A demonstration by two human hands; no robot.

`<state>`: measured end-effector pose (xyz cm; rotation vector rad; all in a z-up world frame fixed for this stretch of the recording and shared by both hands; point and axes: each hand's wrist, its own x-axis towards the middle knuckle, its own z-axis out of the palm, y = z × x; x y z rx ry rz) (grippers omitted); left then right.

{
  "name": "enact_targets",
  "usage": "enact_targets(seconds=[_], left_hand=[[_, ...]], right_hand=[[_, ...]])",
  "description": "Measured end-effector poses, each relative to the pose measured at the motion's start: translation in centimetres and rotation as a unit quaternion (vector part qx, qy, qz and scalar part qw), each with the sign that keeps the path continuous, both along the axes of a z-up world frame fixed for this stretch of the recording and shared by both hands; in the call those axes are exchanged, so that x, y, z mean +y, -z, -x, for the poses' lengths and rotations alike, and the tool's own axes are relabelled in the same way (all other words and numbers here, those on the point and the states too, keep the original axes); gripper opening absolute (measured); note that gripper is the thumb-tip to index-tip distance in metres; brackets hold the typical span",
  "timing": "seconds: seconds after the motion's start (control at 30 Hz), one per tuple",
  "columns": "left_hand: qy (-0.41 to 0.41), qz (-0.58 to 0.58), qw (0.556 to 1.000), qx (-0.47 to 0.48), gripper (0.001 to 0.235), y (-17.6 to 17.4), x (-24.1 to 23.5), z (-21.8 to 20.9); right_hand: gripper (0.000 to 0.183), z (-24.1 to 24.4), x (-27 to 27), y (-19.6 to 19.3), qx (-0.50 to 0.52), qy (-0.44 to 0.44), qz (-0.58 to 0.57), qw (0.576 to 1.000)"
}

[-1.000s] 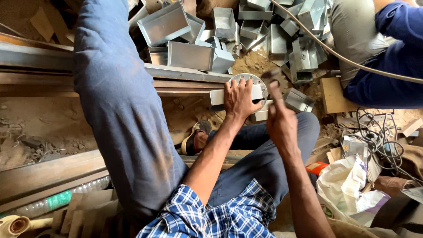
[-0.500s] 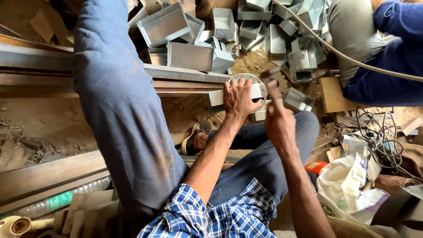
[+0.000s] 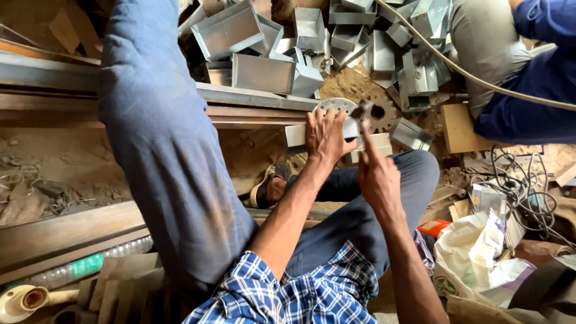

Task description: The person manipulates small metal box-like components, using a hammer and a punch-like tool to make holes or fasten parts on a circular metal base.

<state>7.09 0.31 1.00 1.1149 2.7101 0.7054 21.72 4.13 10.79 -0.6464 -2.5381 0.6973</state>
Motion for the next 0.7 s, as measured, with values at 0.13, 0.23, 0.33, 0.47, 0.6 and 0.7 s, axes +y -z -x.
enact_targets(seconds=[0.13,0.23,0.33,0.47,0.6,0.7], left_hand=[[0.001,0.01,1.0,0.0,0.081,-0.8,-1.1,-0.7],[-0.013,0.025,0.999,-0.034,0.07,-1.3,-1.0,-0.9],[-0.001,0.035,0.999,-0.025,0.068,-1.0,-1.2,-0.7],[0.0,0.025,1.0,-0.01,0.076,-0.3,-1.0,-0.8],[0.023,0.071,0.996,-0.041,0.069,-0.6,-1.1,-0.5],[-0.003,0.03,0.999,-0.019,0.072,-0.7,-1.3,-0.8]], right_hand=[[0.067,-0.1,-0.5,-1.6,-0.126,0.001,-0.029,0.992],[0.066,-0.5,-0.3,-3.1,-0.046,0.028,-0.02,0.998],[0.064,-0.6,-0.2,-2.8,0.016,0.051,0.011,0.999],[0.071,-0.5,-0.1,-0.7,-0.049,-0.029,-0.056,0.997],[0.069,-0.4,1.4,-2.5,-0.166,-0.033,-0.05,0.984],[0.065,-1.0,1.4,-3.6,-0.08,0.005,-0.057,0.995]])
